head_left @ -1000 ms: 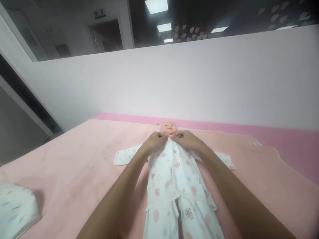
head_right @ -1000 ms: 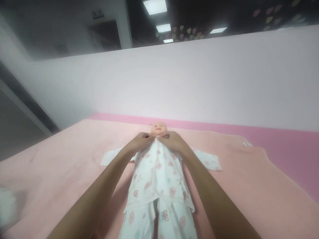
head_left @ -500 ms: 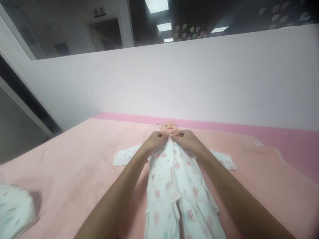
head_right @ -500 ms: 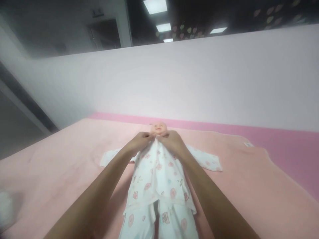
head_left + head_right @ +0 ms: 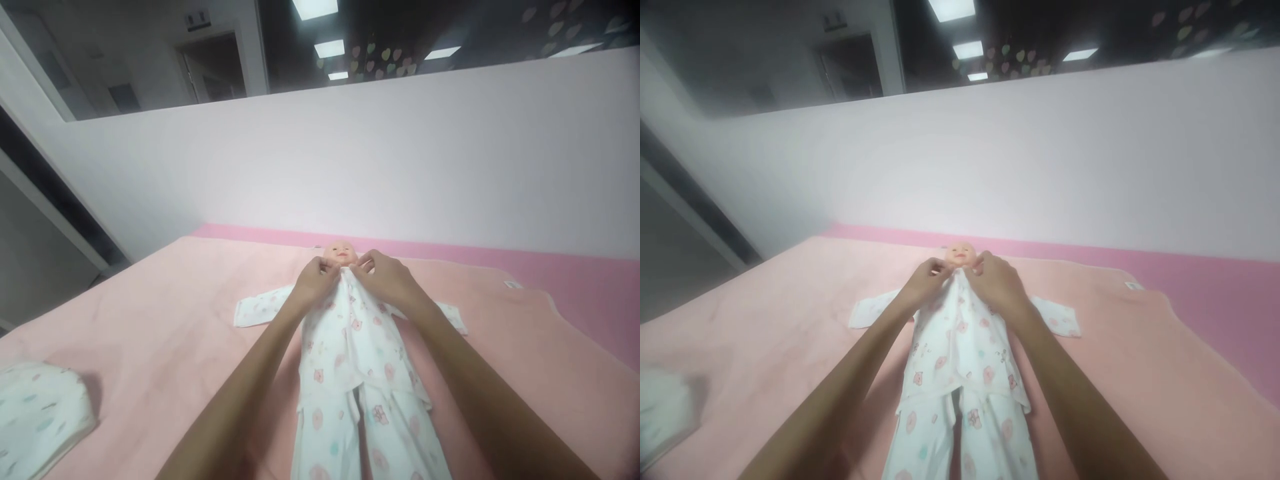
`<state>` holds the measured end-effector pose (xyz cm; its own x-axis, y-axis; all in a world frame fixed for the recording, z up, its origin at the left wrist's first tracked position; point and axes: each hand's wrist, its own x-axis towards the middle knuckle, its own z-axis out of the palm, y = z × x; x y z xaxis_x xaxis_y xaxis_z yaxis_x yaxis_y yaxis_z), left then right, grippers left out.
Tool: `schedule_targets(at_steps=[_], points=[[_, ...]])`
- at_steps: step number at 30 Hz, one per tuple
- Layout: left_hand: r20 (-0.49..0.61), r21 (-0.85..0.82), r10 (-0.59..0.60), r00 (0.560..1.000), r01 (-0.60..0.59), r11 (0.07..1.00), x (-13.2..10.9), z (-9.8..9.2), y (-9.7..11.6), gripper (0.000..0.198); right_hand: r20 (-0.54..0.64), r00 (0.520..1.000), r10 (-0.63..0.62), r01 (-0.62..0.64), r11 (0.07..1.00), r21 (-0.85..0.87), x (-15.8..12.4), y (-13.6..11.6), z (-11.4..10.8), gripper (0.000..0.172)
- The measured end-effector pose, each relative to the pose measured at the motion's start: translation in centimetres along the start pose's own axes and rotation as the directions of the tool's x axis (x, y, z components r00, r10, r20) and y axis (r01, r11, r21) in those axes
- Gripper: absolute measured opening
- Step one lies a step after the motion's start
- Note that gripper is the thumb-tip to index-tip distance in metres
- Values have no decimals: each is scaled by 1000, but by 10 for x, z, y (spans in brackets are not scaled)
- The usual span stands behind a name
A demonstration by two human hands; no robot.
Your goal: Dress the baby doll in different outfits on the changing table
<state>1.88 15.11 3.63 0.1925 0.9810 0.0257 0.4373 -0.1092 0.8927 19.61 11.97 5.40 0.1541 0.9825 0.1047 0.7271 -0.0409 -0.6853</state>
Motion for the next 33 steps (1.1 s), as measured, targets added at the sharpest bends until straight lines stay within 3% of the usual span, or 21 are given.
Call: schedule_targets(at_steps=[3, 5, 7, 10, 13, 15, 17, 20, 23, 24, 26, 28, 30, 33], points=[[-56, 93, 115, 992, -109, 990, -50, -8, 8, 27, -9, 994, -111, 110, 991, -70, -46, -4, -22, 22], [27, 203, 218, 976, -219, 954, -94, -15, 9, 24, 93, 975, -202, 211, 973, -92, -88, 2, -29, 21], [141, 306, 253, 957, -285, 908, -134, -18, 5, 24, 181, 943, -281, 305, 945, -122, -128, 13, -27, 19], [214, 440, 248, 945, -320, 839, -166, -10, -6, 23, 160, 935, -317, 345, 918, -195, -165, 30, -6, 16], [162, 518, 287, 944, -329, 790, -168, 5, -13, 15, 95, 938, -334, 347, 902, -256, -171, 33, 15, 13], [128, 538, 328, 936, -344, 769, -163, 9, -14, 5, 61, 941, -332, 336, 908, -248, -167, 28, 18, 17], [84, 505, 318, 945, -315, 803, -159, 4, -16, 19, 54, 955, -293, 298, 938, -178, -161, 25, 10, 23], [-92, 347, 166, 982, -124, 930, -156, -23, -27, 36, 10, 985, -173, 173, 983, -60, -148, 36, -18, 30], [-293, 284, 12, 956, 75, 956, -156, -62, -51, 40, -95, 995, -16, 8, 997, -82, -134, 80, -47, 33], [-311, 322, -28, 950, 133, 937, -158, -74, -60, 40, -116, 992, 40, -54, 992, -116, -130, 100, -54, 34], [-292, 441, -85, 953, 213, 872, -162, -94, -77, 39, -47, 994, 100, -107, 975, -194, -126, 142, -63, 37], [-254, 564, -97, 962, 230, 793, -169, -105, -91, 36, 35, 989, 145, -131, 958, -255, -128, 179, -65, 39], [-245, 650, -57, 968, 208, 731, -173, -109, -98, 30, 68, 981, 181, -155, 946, -285, -133, 200, -63, 37], [-259, 682, 90, 962, 116, 722, -170, -105, -96, 25, -12, 988, 153, -151, 959, -238, -140, 194, -59, 26]])
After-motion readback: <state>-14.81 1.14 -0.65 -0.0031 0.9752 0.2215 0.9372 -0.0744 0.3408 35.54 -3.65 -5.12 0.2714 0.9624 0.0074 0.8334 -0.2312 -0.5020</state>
